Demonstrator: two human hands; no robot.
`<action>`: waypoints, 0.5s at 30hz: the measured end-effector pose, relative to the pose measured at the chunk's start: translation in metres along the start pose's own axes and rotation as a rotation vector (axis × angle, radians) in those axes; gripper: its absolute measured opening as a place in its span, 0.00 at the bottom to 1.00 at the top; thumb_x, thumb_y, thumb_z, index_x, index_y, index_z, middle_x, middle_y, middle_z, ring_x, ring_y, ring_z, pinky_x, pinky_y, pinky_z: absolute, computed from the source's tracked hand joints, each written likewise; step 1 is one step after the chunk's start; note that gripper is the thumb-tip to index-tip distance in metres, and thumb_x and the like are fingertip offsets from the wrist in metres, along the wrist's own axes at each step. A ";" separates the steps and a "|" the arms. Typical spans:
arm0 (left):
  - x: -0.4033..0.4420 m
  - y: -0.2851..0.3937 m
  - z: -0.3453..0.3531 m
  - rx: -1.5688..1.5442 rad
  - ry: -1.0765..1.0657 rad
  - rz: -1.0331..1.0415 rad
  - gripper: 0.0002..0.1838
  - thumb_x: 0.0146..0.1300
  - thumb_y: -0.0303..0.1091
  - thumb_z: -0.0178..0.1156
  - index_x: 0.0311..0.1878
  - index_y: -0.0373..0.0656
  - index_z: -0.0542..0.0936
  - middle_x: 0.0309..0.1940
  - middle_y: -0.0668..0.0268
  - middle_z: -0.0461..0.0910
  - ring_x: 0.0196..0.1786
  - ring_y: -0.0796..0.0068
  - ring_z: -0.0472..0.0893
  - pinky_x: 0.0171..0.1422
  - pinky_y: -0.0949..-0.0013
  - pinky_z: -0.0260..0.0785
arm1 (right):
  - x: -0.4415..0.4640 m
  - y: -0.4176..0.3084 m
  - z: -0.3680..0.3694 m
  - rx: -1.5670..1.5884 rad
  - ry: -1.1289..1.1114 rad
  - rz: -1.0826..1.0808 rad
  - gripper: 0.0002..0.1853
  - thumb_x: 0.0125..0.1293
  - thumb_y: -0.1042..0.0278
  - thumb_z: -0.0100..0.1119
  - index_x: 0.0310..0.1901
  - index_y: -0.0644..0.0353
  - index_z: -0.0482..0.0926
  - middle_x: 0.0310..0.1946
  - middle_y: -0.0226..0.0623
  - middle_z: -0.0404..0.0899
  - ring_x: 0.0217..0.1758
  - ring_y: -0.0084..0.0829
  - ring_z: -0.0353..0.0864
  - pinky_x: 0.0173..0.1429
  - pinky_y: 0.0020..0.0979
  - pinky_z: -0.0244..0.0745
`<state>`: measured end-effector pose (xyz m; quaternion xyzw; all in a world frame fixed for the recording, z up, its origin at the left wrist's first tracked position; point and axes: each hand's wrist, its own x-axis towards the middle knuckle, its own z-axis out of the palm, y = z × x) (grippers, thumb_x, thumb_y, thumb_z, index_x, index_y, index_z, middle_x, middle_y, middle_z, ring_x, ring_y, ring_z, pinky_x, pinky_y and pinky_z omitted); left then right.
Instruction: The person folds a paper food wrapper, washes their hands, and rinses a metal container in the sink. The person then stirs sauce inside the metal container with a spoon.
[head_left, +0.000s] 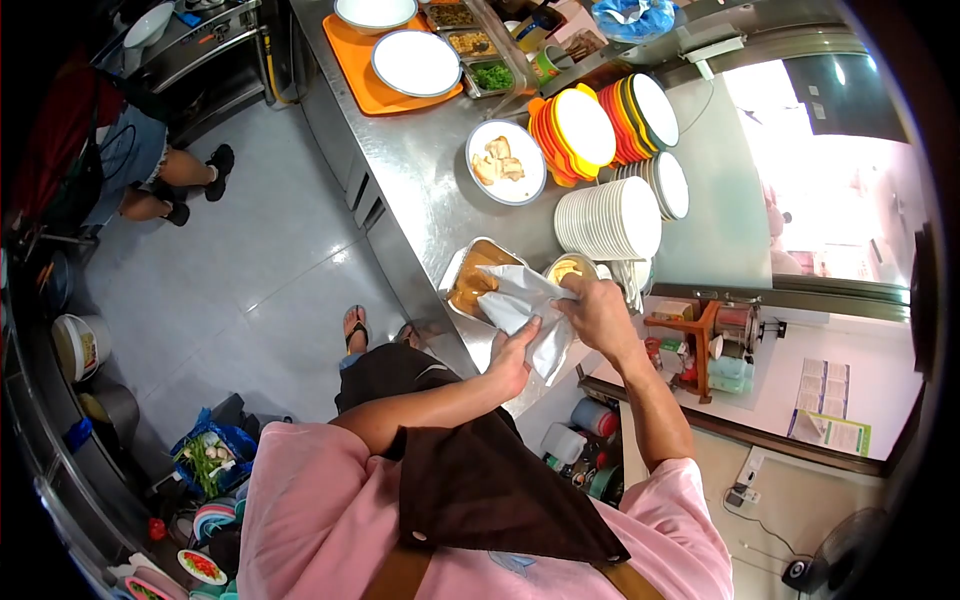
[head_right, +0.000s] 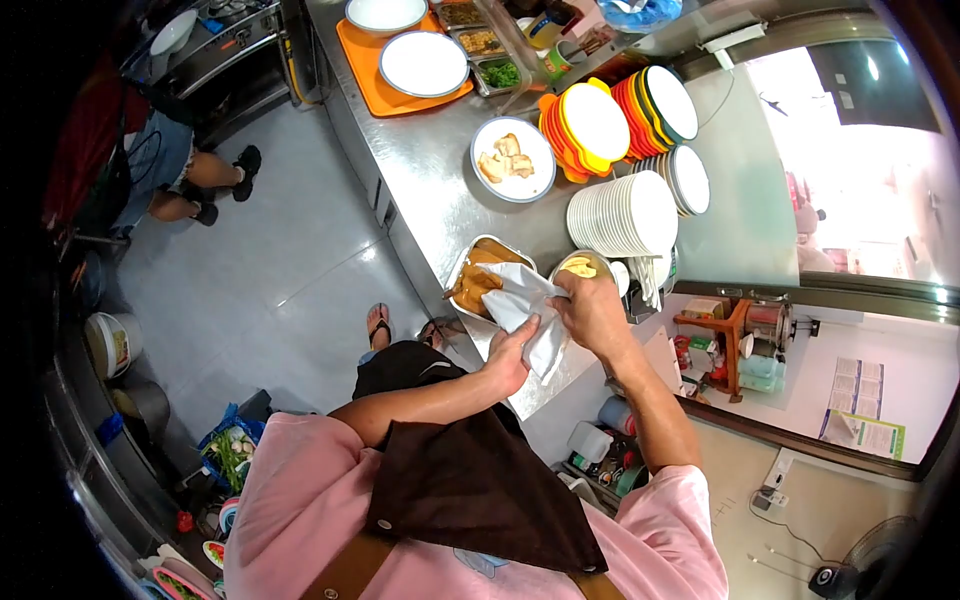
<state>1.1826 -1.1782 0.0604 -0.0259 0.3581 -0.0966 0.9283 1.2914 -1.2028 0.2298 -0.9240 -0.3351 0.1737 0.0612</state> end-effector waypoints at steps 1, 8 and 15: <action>-0.001 0.001 0.001 -0.002 -0.018 0.004 0.28 0.66 0.33 0.69 0.64 0.41 0.67 0.54 0.61 0.80 0.55 0.64 0.82 0.60 0.57 0.79 | 0.000 0.000 0.001 -0.019 0.004 -0.012 0.12 0.57 0.70 0.71 0.40 0.66 0.82 0.30 0.57 0.81 0.35 0.58 0.81 0.40 0.46 0.76; -0.002 0.000 0.012 -0.034 -0.010 0.099 0.31 0.64 0.30 0.69 0.67 0.42 0.66 0.57 0.61 0.78 0.57 0.65 0.81 0.58 0.61 0.78 | -0.006 -0.007 0.003 0.158 0.178 0.099 0.15 0.60 0.71 0.68 0.46 0.64 0.78 0.30 0.54 0.83 0.32 0.50 0.84 0.39 0.41 0.78; 0.000 -0.004 0.018 0.041 0.113 0.174 0.36 0.63 0.27 0.69 0.68 0.41 0.59 0.60 0.57 0.74 0.60 0.62 0.78 0.60 0.60 0.76 | -0.021 -0.007 0.032 0.373 0.220 0.353 0.20 0.57 0.70 0.67 0.51 0.67 0.79 0.29 0.42 0.83 0.30 0.29 0.80 0.39 0.31 0.76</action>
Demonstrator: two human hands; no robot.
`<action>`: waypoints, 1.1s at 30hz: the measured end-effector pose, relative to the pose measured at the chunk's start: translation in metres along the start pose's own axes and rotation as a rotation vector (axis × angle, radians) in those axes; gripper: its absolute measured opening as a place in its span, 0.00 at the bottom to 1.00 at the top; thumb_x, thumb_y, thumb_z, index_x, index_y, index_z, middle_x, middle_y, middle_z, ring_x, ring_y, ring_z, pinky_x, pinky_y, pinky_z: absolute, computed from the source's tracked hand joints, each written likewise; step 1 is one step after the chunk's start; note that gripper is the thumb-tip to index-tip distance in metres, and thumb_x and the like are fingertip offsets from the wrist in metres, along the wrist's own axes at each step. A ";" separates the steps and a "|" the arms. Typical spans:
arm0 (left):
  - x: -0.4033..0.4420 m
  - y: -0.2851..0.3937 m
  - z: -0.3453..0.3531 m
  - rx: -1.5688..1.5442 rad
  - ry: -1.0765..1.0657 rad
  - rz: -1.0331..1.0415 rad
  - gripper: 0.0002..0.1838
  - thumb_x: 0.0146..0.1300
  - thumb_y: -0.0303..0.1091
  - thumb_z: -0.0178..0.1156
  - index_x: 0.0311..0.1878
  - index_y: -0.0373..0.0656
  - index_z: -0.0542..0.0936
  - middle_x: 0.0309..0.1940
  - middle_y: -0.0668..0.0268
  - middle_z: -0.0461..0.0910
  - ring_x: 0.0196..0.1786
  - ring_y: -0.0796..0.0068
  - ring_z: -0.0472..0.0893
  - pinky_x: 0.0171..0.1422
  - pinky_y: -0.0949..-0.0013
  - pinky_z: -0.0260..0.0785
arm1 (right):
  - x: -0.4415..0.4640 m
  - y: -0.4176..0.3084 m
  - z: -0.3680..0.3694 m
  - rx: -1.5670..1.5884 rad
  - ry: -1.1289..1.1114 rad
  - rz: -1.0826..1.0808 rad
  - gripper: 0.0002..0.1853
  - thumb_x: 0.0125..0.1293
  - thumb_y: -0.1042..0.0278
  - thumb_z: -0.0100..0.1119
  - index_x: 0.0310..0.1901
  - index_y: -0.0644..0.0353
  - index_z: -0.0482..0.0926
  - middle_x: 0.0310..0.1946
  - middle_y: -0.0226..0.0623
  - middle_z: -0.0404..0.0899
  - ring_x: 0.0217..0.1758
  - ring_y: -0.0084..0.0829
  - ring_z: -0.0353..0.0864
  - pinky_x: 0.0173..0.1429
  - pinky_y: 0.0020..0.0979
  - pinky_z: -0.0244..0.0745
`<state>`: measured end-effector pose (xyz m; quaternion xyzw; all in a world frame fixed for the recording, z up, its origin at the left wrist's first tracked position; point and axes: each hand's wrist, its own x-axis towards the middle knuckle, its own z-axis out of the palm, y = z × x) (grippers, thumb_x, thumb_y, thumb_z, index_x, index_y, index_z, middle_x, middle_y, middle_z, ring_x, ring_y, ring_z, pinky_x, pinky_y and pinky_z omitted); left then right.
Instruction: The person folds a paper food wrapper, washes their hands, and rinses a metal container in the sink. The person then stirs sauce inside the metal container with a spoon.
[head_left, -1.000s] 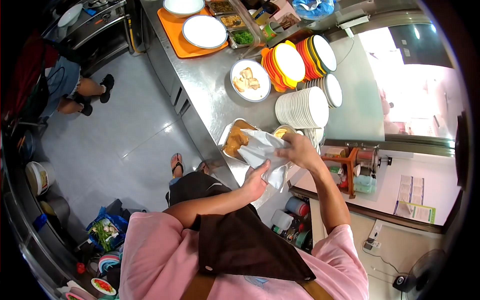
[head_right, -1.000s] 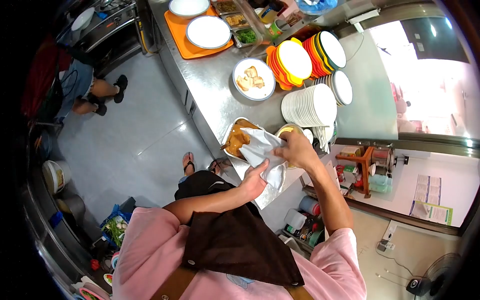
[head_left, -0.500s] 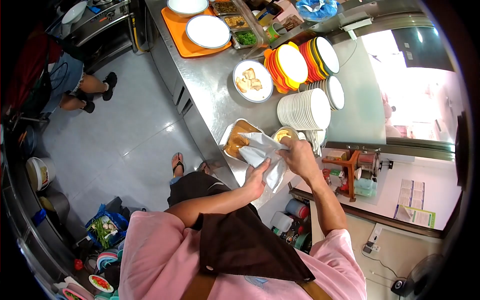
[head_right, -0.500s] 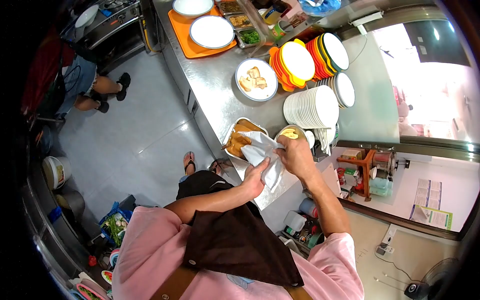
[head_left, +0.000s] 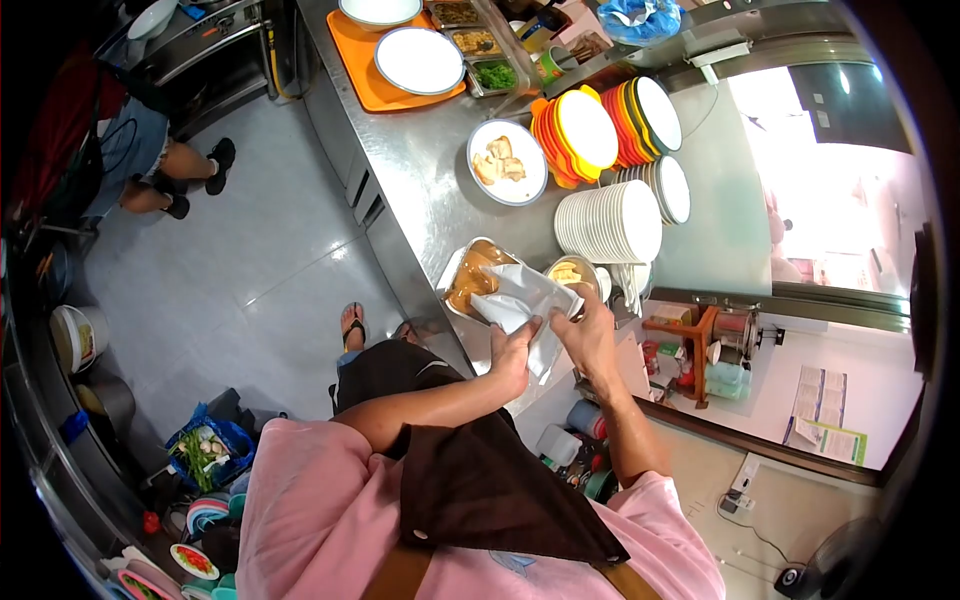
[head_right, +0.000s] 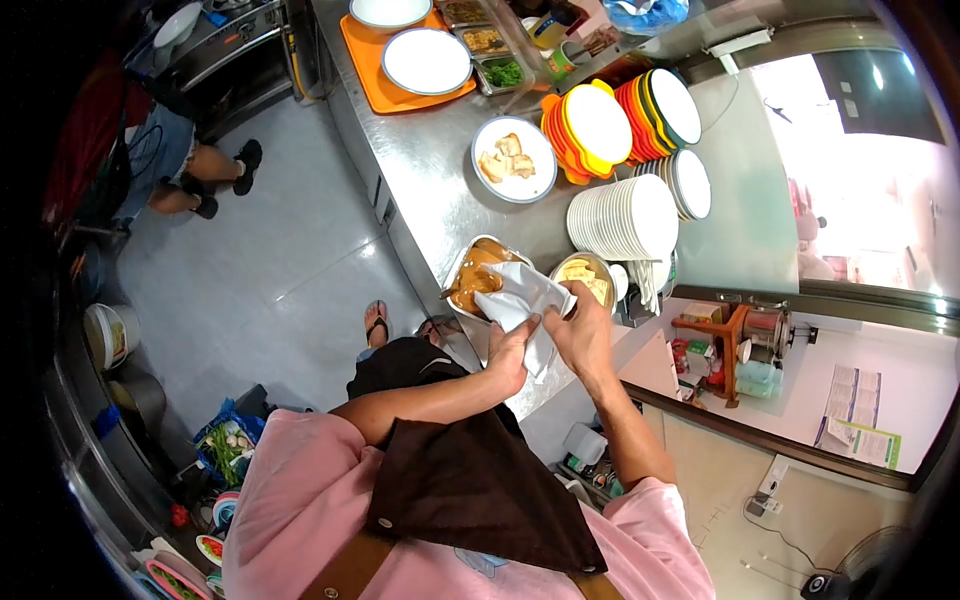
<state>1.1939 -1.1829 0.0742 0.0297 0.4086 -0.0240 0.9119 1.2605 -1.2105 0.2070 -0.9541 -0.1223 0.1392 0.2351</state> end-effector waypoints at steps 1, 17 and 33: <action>0.002 -0.003 -0.002 -0.010 -0.002 -0.001 0.35 0.63 0.27 0.69 0.68 0.40 0.60 0.60 0.57 0.74 0.60 0.62 0.78 0.61 0.60 0.76 | -0.002 0.002 0.002 -0.012 -0.004 -0.014 0.20 0.57 0.70 0.67 0.50 0.67 0.79 0.29 0.41 0.83 0.31 0.29 0.80 0.39 0.31 0.76; 0.026 -0.003 -0.010 -0.192 -0.143 -0.048 0.22 0.75 0.40 0.51 0.65 0.37 0.71 0.59 0.60 0.80 0.62 0.62 0.79 0.72 0.56 0.68 | -0.011 0.024 -0.011 -0.172 -0.015 -0.252 0.19 0.58 0.88 0.52 0.50 0.65 0.81 0.36 0.56 0.80 0.39 0.50 0.83 0.45 0.38 0.77; 0.024 0.017 -0.010 -0.222 -0.160 -0.153 0.21 0.73 0.41 0.60 0.62 0.39 0.72 0.56 0.59 0.80 0.60 0.59 0.79 0.67 0.51 0.72 | -0.022 0.023 -0.025 -0.254 -0.277 -0.419 0.26 0.55 0.89 0.51 0.55 0.61 0.84 0.59 0.46 0.81 0.53 0.40 0.85 0.56 0.34 0.80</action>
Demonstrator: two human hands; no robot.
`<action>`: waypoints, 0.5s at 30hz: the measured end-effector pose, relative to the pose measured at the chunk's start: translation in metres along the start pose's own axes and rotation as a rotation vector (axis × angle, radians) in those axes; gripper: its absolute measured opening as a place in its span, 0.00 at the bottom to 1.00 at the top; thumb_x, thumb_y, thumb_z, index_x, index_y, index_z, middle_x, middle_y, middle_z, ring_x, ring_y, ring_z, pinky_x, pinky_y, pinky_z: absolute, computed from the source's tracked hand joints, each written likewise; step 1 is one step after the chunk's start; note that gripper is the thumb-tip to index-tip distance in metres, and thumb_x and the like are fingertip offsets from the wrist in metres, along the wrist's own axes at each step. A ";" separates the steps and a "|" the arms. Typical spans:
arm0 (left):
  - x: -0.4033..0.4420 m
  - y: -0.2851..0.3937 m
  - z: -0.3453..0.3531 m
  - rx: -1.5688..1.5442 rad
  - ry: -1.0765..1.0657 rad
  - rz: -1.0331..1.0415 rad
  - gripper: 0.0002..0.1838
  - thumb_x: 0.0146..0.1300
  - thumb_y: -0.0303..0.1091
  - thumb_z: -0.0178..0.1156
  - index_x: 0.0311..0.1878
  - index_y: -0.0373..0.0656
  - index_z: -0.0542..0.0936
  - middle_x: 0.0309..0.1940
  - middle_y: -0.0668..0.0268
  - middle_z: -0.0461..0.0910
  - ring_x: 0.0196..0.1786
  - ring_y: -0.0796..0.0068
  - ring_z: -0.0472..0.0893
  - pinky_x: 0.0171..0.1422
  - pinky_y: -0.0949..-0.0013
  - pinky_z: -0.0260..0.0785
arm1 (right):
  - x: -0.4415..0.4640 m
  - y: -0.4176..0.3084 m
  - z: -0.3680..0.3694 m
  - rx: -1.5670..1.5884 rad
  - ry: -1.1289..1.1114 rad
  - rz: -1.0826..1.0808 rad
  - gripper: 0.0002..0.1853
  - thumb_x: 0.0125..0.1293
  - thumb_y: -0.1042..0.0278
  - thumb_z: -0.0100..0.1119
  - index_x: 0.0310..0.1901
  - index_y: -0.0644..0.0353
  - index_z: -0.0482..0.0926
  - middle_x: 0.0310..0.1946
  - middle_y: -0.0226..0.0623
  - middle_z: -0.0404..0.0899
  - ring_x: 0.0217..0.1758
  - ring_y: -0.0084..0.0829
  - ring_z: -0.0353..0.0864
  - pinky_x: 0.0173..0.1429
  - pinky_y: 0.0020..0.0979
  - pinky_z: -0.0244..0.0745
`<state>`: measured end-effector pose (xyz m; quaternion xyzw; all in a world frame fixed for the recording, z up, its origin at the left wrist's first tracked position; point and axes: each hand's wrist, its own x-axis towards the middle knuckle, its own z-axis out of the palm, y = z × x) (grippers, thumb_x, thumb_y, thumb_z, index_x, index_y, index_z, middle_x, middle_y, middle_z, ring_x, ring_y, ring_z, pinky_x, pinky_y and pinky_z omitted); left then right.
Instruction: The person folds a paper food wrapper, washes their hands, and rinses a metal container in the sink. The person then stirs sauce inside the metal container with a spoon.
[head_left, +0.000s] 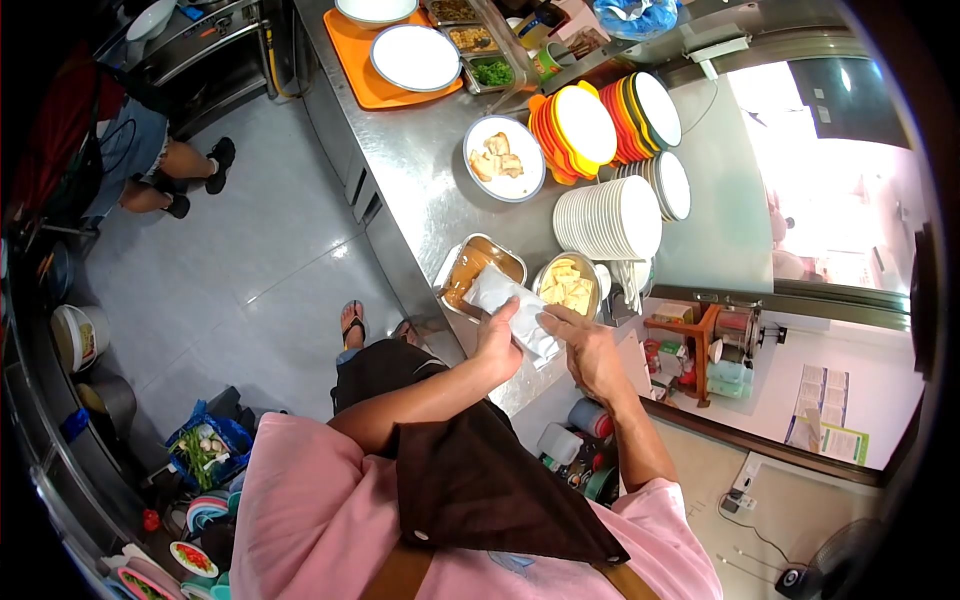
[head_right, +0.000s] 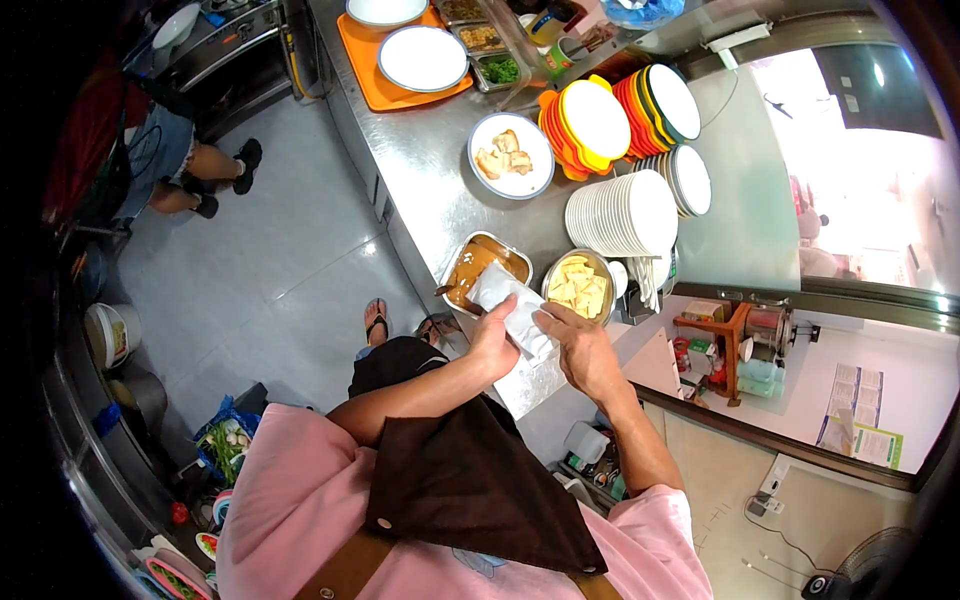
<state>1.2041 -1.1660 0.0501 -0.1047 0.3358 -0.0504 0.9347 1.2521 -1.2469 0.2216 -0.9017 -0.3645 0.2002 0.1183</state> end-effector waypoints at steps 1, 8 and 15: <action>0.000 -0.001 0.000 0.018 0.044 0.031 0.20 0.73 0.39 0.60 0.62 0.39 0.72 0.56 0.59 0.80 0.59 0.59 0.80 0.65 0.51 0.73 | -0.001 0.003 0.001 -0.026 0.012 -0.055 0.25 0.56 0.87 0.52 0.55 0.62 0.84 0.60 0.44 0.81 0.52 0.37 0.85 0.54 0.33 0.81; 0.003 -0.012 0.001 0.062 0.117 0.179 0.21 0.72 0.34 0.62 0.63 0.42 0.70 0.55 0.59 0.80 0.57 0.58 0.81 0.61 0.49 0.77 | -0.003 -0.002 0.002 0.832 0.005 0.614 0.38 0.70 0.46 0.63 0.64 0.78 0.70 0.48 0.52 0.81 0.48 0.36 0.84 0.40 0.31 0.88; -0.001 -0.014 0.008 0.050 0.148 0.201 0.24 0.71 0.33 0.63 0.66 0.45 0.66 0.56 0.61 0.78 0.56 0.59 0.81 0.61 0.49 0.77 | -0.002 0.007 0.027 0.908 -0.015 0.709 0.22 0.71 0.59 0.63 0.53 0.73 0.79 0.37 0.42 0.84 0.27 0.29 0.83 0.26 0.29 0.83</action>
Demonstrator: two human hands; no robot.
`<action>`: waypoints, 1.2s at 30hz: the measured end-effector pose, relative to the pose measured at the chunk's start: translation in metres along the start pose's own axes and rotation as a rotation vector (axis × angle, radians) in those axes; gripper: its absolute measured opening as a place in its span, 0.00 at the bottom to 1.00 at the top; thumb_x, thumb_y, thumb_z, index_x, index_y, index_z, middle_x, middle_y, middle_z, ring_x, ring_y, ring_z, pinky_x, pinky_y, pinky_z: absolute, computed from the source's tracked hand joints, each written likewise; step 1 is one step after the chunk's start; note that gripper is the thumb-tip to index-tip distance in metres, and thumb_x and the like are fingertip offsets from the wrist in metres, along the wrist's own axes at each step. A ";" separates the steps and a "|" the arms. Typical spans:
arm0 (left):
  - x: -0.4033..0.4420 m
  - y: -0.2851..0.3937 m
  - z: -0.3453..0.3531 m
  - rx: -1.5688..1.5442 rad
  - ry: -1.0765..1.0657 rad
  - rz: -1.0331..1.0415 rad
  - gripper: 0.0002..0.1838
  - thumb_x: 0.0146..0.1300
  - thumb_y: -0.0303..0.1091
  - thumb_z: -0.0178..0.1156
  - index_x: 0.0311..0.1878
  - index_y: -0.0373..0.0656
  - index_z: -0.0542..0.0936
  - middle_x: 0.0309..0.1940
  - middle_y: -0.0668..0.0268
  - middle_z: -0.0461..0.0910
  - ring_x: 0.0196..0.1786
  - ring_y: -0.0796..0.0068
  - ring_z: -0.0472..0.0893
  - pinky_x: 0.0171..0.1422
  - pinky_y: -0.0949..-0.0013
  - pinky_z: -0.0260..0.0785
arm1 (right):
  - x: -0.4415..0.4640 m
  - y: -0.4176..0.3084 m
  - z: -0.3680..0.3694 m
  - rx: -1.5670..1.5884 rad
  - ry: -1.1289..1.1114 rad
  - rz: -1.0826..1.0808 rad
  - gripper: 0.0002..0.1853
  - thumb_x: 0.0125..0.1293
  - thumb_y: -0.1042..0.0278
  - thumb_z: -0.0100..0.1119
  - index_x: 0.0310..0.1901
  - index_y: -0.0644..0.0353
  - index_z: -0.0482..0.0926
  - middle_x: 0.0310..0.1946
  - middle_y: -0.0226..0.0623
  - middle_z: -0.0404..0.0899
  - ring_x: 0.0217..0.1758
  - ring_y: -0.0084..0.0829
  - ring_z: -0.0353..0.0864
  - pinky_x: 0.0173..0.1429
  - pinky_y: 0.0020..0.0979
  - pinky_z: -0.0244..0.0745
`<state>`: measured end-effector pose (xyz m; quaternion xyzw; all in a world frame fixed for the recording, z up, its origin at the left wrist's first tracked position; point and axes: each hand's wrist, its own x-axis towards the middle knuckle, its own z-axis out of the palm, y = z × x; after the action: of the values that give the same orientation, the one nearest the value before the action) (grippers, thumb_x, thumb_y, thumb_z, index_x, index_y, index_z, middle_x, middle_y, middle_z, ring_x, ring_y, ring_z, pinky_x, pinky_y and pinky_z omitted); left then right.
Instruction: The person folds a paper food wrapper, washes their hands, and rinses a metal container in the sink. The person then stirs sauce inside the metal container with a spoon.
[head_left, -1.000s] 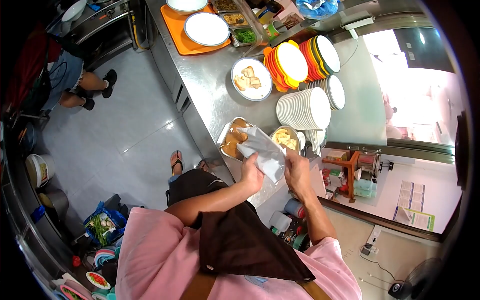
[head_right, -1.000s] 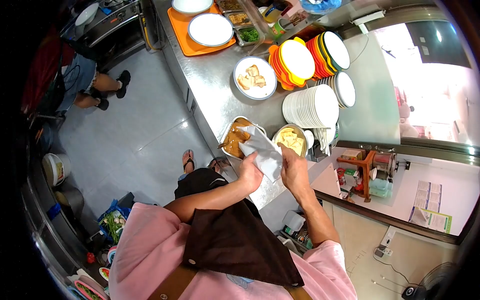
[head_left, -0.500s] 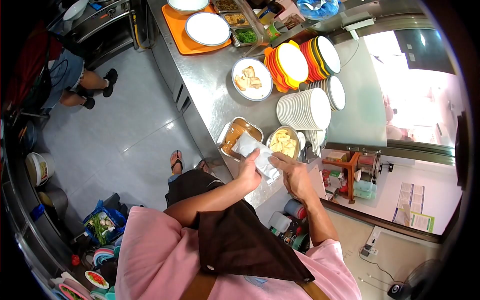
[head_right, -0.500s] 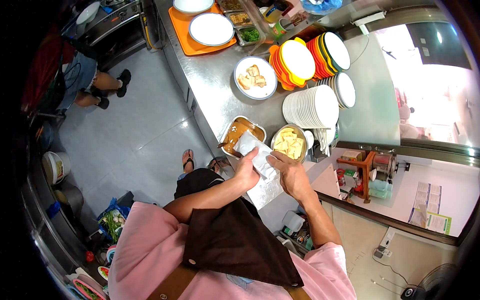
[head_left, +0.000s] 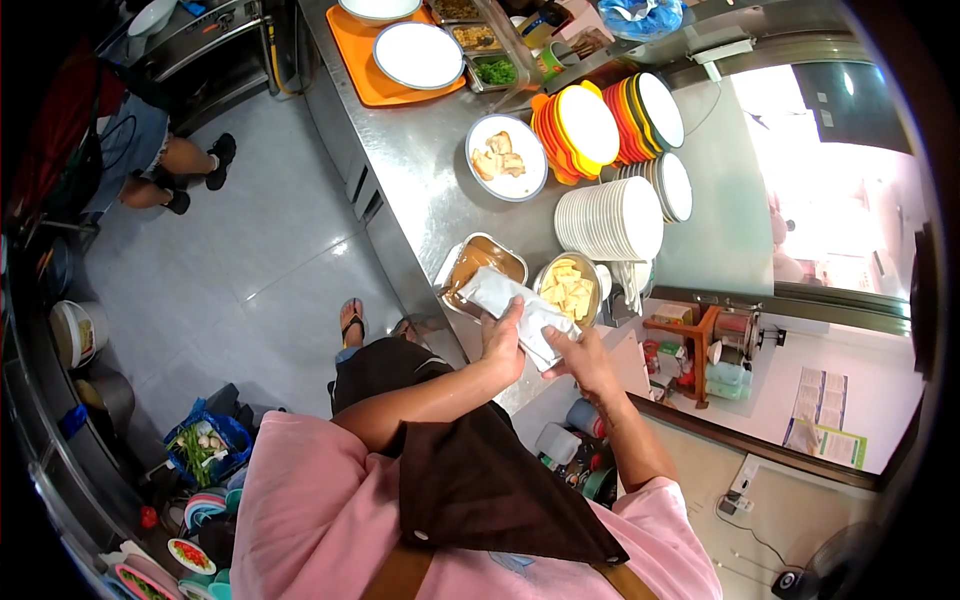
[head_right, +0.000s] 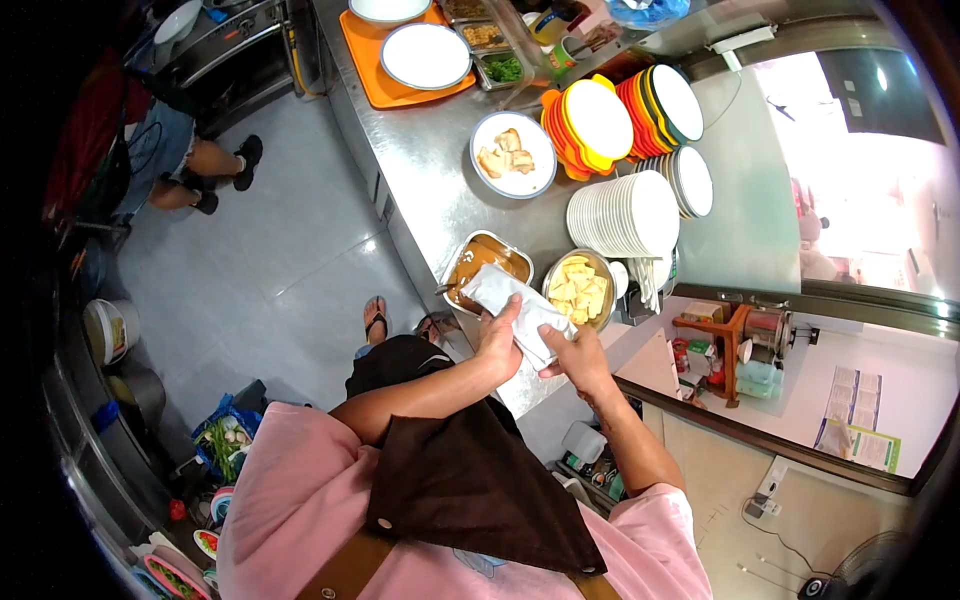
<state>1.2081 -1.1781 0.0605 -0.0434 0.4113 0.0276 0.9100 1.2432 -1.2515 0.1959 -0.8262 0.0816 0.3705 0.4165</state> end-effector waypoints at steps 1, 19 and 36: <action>0.000 0.000 0.000 0.005 0.005 -0.005 0.25 0.70 0.32 0.64 0.66 0.45 0.66 0.57 0.61 0.77 0.56 0.59 0.81 0.60 0.49 0.77 | 0.001 0.002 0.001 -0.031 0.011 -0.020 0.20 0.72 0.62 0.62 0.53 0.74 0.79 0.34 0.41 0.84 0.24 0.28 0.82 0.25 0.28 0.82; 0.015 -0.001 -0.002 -0.167 -0.095 -0.192 0.16 0.74 0.38 0.60 0.57 0.38 0.76 0.51 0.60 0.83 0.54 0.65 0.81 0.62 0.60 0.74 | 0.015 0.005 0.005 -0.748 0.154 -0.581 0.17 0.70 0.72 0.56 0.58 0.70 0.77 0.41 0.62 0.82 0.49 0.63 0.80 0.53 0.50 0.76; 0.028 0.003 -0.009 -0.122 0.030 -0.257 0.17 0.75 0.41 0.55 0.57 0.38 0.78 0.50 0.59 0.82 0.53 0.59 0.81 0.60 0.51 0.74 | 0.000 -0.001 0.006 -0.756 0.036 -0.404 0.11 0.71 0.69 0.59 0.47 0.68 0.79 0.34 0.61 0.80 0.42 0.62 0.80 0.47 0.48 0.74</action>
<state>1.2194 -1.1753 0.0330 -0.1516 0.4135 -0.0650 0.8955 1.2402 -1.2468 0.1940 -0.9265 -0.2162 0.2706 0.1473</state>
